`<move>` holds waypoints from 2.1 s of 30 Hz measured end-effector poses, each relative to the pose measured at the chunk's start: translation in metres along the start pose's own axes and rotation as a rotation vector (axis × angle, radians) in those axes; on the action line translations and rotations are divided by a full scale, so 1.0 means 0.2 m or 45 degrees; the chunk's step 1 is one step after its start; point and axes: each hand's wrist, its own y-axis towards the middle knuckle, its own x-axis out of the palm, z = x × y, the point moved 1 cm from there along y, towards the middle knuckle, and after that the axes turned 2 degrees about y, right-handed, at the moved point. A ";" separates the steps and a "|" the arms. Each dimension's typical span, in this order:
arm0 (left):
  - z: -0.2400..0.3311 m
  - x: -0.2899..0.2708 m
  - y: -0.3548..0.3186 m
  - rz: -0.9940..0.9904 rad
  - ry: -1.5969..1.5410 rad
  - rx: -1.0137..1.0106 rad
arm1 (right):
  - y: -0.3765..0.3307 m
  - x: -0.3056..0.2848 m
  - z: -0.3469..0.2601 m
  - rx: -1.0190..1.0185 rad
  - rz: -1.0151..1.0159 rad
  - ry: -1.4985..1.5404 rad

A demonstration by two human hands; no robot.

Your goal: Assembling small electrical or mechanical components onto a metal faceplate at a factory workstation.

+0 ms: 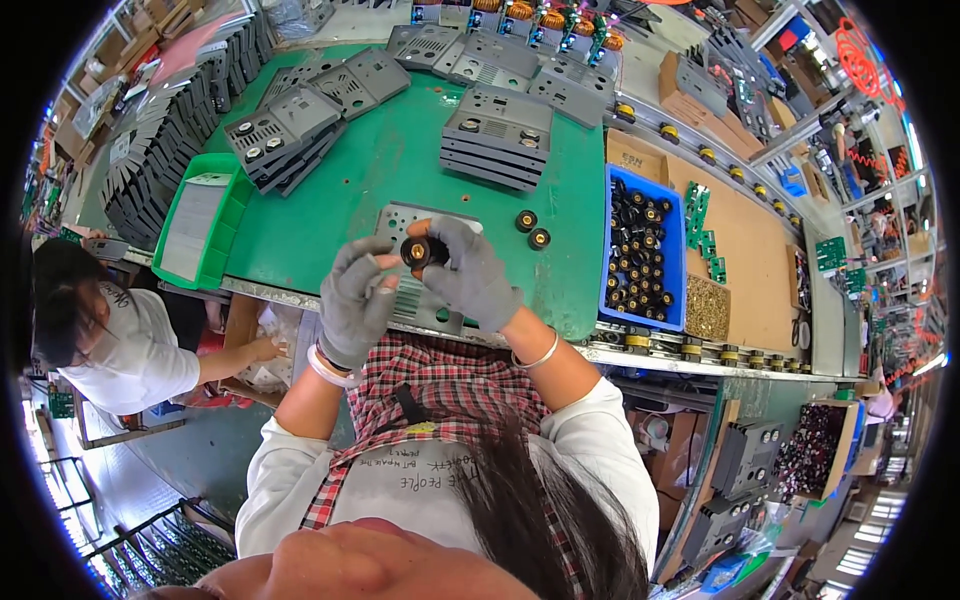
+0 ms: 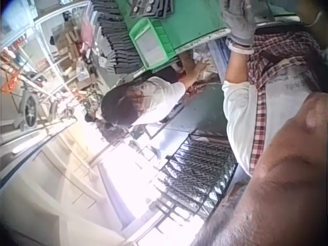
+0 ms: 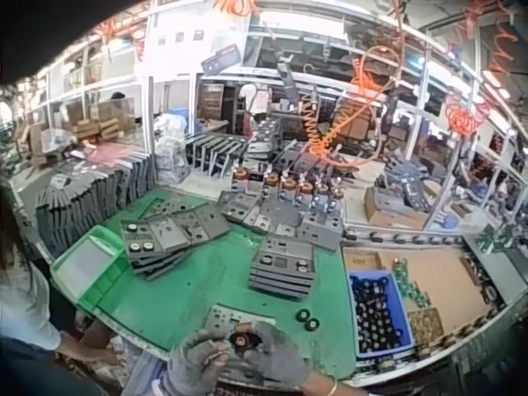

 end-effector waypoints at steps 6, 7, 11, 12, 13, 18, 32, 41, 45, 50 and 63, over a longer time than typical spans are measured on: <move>0.02 0.09 0.00 0.049 0.041 0.048 | -0.07 0.07 0.01 -0.469 0.266 -0.666; -0.01 0.12 -0.03 0.121 -0.070 -0.067 | -0.08 0.11 0.02 -0.549 0.362 -0.630; -0.07 0.13 -0.12 0.014 -0.824 -0.614 | -0.08 0.04 0.00 -0.360 0.138 -0.229; -0.06 0.15 -0.14 0.004 -0.825 -0.592 | -0.08 0.06 0.01 -0.372 0.158 -0.236; -0.05 0.19 -0.17 0.021 -1.155 -0.694 | -0.09 0.09 0.03 -0.419 0.265 -0.418; -0.07 0.17 -0.26 -0.006 -2.230 -1.177 | -0.11 0.17 0.00 -0.892 0.315 -0.605; -0.22 0.20 -0.47 -0.075 -2.209 -1.236 | -0.18 0.20 0.21 -0.760 0.014 -0.628; -0.27 0.21 -0.54 -0.188 -2.374 -1.325 | -0.21 0.24 0.27 -0.806 -0.260 -0.400; -0.24 0.21 -0.54 -0.153 -2.279 -1.371 | -0.22 0.24 0.29 -0.690 -0.286 -0.383; -0.24 0.20 -0.54 -0.140 -2.406 -1.441 | -0.20 0.23 0.28 -0.767 -0.317 -0.318; -0.25 0.20 -0.54 -0.134 -2.190 -1.223 | -0.21 0.24 0.27 -0.662 -0.232 -0.584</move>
